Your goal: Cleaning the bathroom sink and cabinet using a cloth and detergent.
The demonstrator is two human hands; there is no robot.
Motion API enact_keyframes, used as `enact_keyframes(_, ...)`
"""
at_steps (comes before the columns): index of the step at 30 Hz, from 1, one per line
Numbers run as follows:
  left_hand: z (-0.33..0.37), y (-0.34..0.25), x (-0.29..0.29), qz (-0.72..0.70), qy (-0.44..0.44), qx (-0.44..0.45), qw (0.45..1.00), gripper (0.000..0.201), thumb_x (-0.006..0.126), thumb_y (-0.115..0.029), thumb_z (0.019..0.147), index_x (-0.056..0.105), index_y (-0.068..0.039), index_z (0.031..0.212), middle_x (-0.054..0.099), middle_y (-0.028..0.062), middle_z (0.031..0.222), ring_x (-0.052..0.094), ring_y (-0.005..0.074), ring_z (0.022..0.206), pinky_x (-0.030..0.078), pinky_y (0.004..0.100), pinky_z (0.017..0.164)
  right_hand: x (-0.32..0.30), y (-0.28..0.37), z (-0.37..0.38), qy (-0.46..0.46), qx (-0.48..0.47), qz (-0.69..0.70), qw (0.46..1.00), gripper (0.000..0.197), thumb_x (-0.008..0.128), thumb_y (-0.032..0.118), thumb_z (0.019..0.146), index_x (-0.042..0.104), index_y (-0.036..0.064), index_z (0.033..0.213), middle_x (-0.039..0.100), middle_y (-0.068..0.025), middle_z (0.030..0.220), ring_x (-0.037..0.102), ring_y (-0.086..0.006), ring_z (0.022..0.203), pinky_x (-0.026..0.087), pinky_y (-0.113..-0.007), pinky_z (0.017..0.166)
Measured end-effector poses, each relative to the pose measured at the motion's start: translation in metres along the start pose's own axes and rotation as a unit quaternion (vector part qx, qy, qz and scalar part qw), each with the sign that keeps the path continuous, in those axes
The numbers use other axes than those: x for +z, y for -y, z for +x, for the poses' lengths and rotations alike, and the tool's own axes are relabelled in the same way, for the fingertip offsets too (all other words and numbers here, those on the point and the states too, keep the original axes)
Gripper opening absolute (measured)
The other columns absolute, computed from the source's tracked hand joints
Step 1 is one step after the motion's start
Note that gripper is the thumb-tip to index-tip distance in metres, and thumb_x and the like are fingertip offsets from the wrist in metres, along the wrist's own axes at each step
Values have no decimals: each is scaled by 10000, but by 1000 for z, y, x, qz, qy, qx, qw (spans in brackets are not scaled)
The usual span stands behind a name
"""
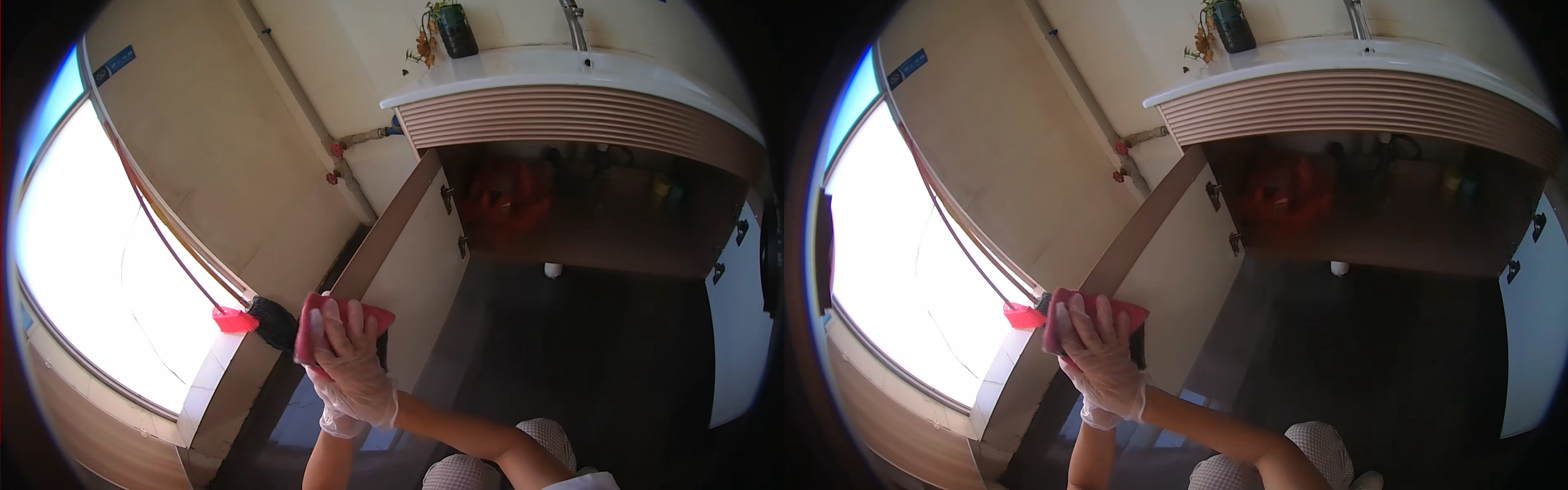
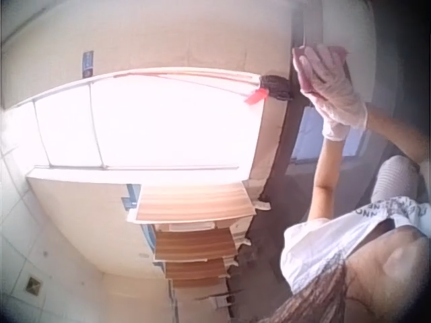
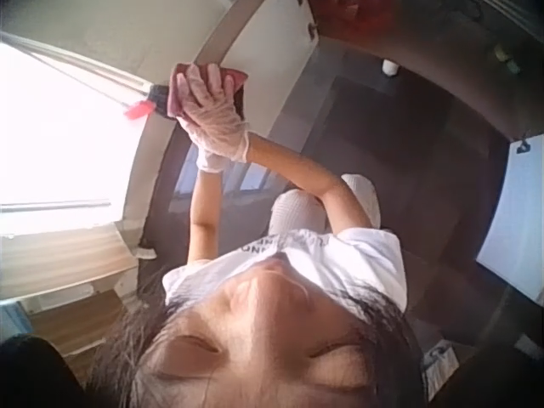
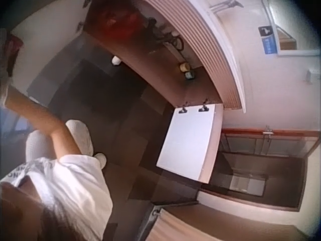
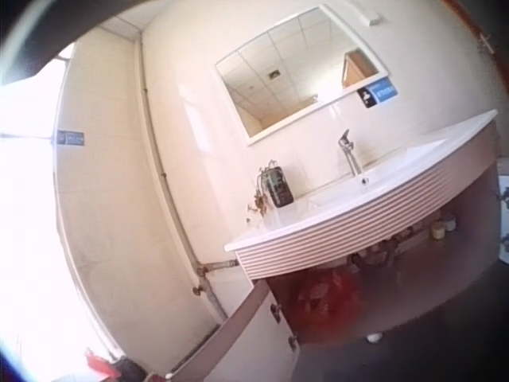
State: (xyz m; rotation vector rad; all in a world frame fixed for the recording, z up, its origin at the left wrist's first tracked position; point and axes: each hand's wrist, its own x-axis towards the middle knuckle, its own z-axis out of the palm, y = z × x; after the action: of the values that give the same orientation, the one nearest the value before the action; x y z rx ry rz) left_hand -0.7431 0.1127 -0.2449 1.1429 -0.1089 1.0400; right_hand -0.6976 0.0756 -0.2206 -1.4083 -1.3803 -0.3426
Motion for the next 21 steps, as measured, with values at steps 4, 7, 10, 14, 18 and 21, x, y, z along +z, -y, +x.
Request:
enact_keyframes(4, -5, -11, -9, -11, 12, -7, 1000, 690, 325, -522, 853, 146, -77, 1349, 308, 68, 1324, 333, 215, 1188, 267, 371, 992, 12, 2, 5, -52, -29, 40, 997, 667, 611, 329, 670, 335, 167, 1255, 171, -157, 1356, 208, -435, 1156, 223, -572, 837)
enact_keyframes(7, -6, -19, -7, -8, 0, 1, 1000, 650, 321, -489, 873, 149, -81, 1349, 328, 67, 1309, 355, 206, 1170, 296, 373, 977, 25, -11, -27, -17, -39, 97, 994, 601, 567, 358, 713, 349, 190, 1247, 221, -130, 1330, 143, -405, 1232, 204, -590, 881)
enact_keyframes(10, 6, -12, -9, 98, -91, 35, 991, 590, 288, -439, 898, 160, -78, 1347, 382, 56, 1252, 397, 189, 1114, 331, 359, 938, 51, -56, -90, -26, -70, 68, 995, 540, 619, 349, 663, 436, 168, 1137, 297, -134, 1251, 209, -421, 1167, 248, -576, 809)
enact_keyframes(14, 7, -5, -11, 135, -113, 101, 979, 366, 337, -316, 909, 401, -58, 1162, 483, 69, 1081, 466, 184, 1006, 377, 329, 879, 78, -88, -158, -31, -54, 69, 996, 555, 653, 319, 627, 444, 153, 1113, 283, -160, 1251, 246, -434, 1139, 257, -577, 794)
enact_keyframes(18, 5, 1, -4, 203, -167, 47, 964, 623, 375, -510, 851, 288, -81, 1295, 421, 37, 1216, 420, 171, 1075, 326, 338, 914, 80, -84, -158, -54, -6, 125, 991, 649, 637, 246, 618, 388, 43, 1182, 274, -216, 1253, 228, -472, 1154, 244, -587, 827)
enact_keyframes(21, 0, -4, -11, 247, -182, 63, 950, 614, 393, -538, 830, 366, -86, 1244, 433, 41, 1208, 422, 182, 1082, 334, 349, 908, 63, -72, -106, -72, -14, 137, 988, 673, 598, 246, 647, 351, 14, 1228, 244, -234, 1285, 195, -494, 1168, 221, -600, 851)
